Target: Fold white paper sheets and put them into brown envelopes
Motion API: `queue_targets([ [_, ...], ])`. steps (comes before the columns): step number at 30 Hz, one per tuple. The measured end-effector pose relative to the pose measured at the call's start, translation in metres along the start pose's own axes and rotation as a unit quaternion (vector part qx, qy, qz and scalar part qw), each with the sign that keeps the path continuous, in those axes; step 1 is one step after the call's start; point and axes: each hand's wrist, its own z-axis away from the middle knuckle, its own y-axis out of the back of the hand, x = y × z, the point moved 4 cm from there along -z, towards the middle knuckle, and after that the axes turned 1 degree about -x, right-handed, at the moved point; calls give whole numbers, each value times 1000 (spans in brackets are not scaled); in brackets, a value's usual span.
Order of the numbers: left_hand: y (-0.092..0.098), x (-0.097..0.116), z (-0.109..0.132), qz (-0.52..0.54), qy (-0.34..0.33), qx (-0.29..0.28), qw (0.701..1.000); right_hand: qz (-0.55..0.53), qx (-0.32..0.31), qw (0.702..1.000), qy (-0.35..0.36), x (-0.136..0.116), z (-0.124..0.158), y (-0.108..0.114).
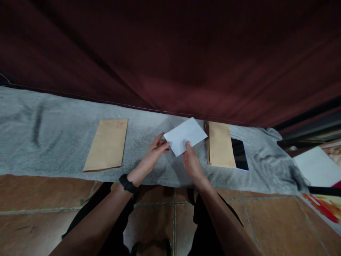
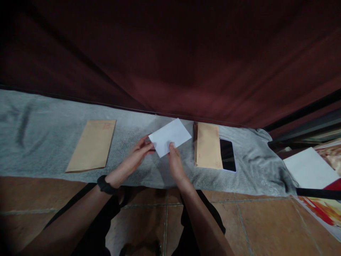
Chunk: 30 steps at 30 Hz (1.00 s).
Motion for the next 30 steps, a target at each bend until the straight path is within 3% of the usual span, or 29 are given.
queue_targets([
  [2, -6, -5, 2, 10, 4, -27, 1000, -128, -14, 989, -68, 5, 3, -11],
  [5, -2, -6, 0, 4, -11, -14, 1000, -240, -15, 962, -132, 7, 9, -20],
  [8, 12, -5, -8, -33, -10, 1, 999, -342, 15, 920, -188, 12, 9, -13],
  [10, 23, -5, -13, -74, -1, 5, 997, -340, 55, 917, -200, 16, 5, 0],
  [14, 41, -4, -19, -184, 6, 12, 983, -238, 106, 949, -180, 24, -4, 25],
  [20, 43, -5, -18, -356, -12, -17, 934, -7, 56, 990, -128, 26, -7, 36],
  [26, 33, 1, -12, -528, -31, 8, 849, 218, 26, 970, -105, 12, -2, 37],
  [30, 22, 5, -2, -620, -73, 30, 781, 293, 12, 949, -115, 3, -1, 36],
])
